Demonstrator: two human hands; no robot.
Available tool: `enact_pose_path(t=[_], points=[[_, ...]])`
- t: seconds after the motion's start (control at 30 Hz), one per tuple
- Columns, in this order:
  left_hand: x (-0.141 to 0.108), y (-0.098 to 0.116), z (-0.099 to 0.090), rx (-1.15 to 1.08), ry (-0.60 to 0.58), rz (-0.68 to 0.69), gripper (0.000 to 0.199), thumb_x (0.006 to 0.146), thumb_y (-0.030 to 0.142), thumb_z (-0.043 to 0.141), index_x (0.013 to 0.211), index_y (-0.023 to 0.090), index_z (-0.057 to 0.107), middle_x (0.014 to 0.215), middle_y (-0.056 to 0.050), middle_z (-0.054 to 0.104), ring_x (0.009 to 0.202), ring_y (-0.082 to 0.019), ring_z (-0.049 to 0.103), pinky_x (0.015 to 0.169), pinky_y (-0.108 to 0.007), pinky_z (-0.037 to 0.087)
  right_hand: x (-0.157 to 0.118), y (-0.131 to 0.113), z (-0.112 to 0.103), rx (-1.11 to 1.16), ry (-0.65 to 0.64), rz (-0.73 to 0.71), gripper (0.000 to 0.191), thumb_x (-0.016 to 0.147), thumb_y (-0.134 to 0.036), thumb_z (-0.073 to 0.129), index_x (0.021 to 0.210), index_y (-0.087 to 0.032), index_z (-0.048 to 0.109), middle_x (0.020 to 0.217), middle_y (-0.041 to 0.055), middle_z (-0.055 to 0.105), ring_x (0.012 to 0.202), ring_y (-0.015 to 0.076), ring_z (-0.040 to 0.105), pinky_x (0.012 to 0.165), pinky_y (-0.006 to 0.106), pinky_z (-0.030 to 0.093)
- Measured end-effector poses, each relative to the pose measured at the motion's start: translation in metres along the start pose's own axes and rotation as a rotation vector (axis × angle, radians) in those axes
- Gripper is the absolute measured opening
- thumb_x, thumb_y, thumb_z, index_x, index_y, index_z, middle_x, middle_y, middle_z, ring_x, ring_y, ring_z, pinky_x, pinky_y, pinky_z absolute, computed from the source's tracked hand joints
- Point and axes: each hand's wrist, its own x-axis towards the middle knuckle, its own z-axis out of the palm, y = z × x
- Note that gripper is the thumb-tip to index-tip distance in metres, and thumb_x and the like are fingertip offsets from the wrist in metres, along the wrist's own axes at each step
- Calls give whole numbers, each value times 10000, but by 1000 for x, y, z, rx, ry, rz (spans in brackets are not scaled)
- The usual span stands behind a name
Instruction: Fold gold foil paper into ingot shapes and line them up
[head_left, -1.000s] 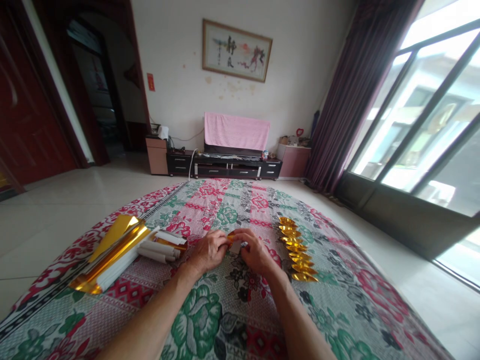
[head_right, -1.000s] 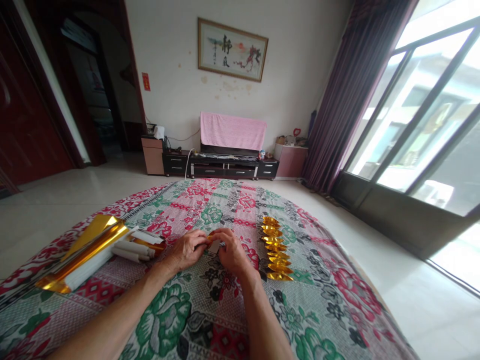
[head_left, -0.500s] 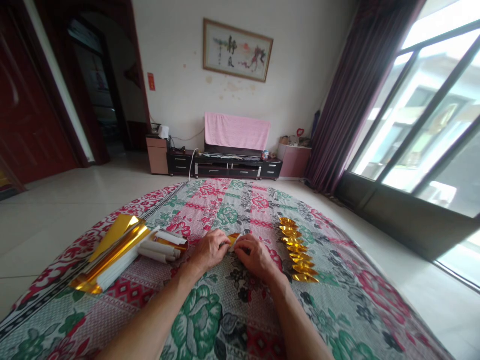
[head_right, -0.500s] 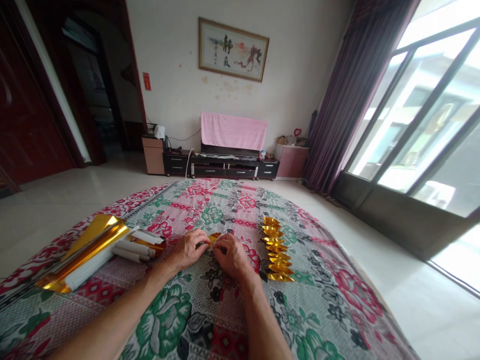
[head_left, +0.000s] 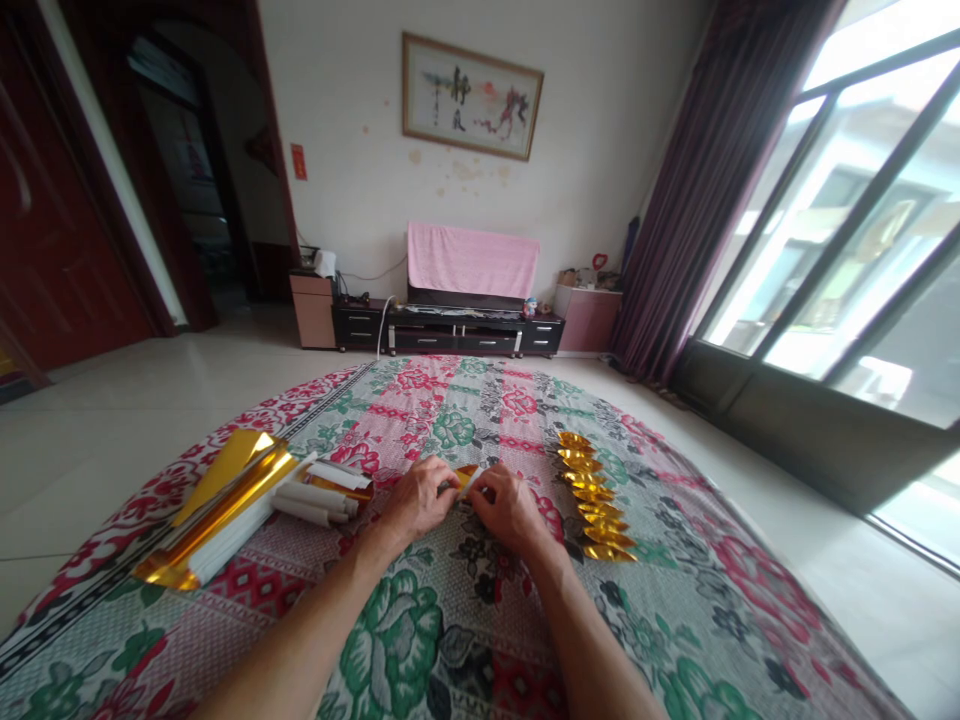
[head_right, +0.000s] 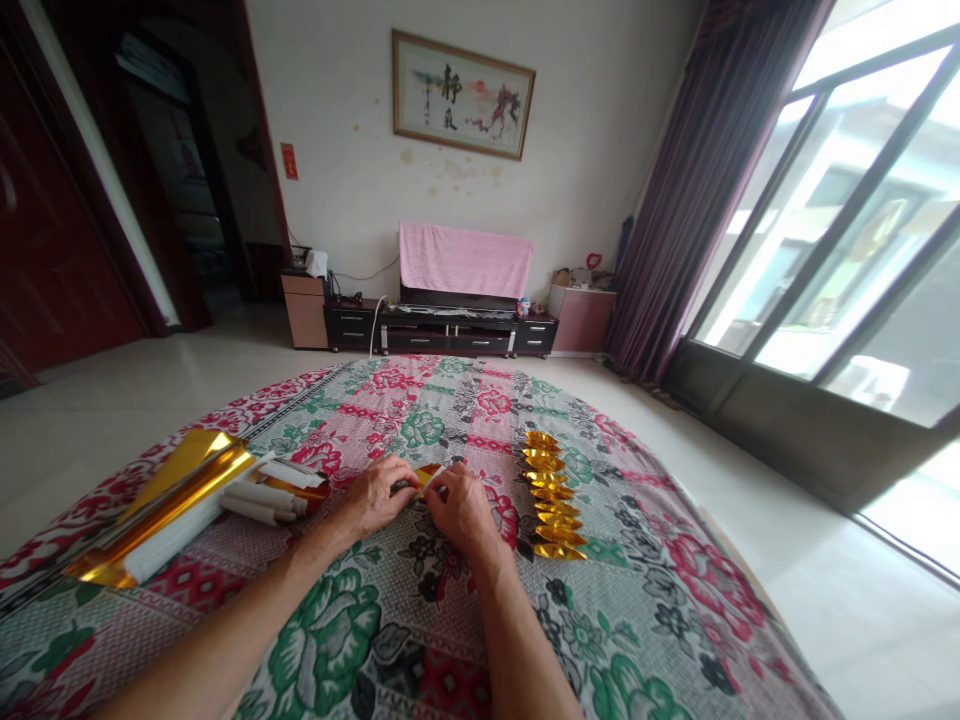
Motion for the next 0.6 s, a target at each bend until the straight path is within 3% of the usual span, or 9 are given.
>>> enact_pose_path(t=[0.6], points=[[0,-1,1,16,4,-5,117,752,167,543,798,191,648,854,-44,589,854,-167,549,815,-325,444,2,0,4,-12,26,28,136,769,-177,560,706,-202,677,746,20,613,686,122,574,645,199,397]])
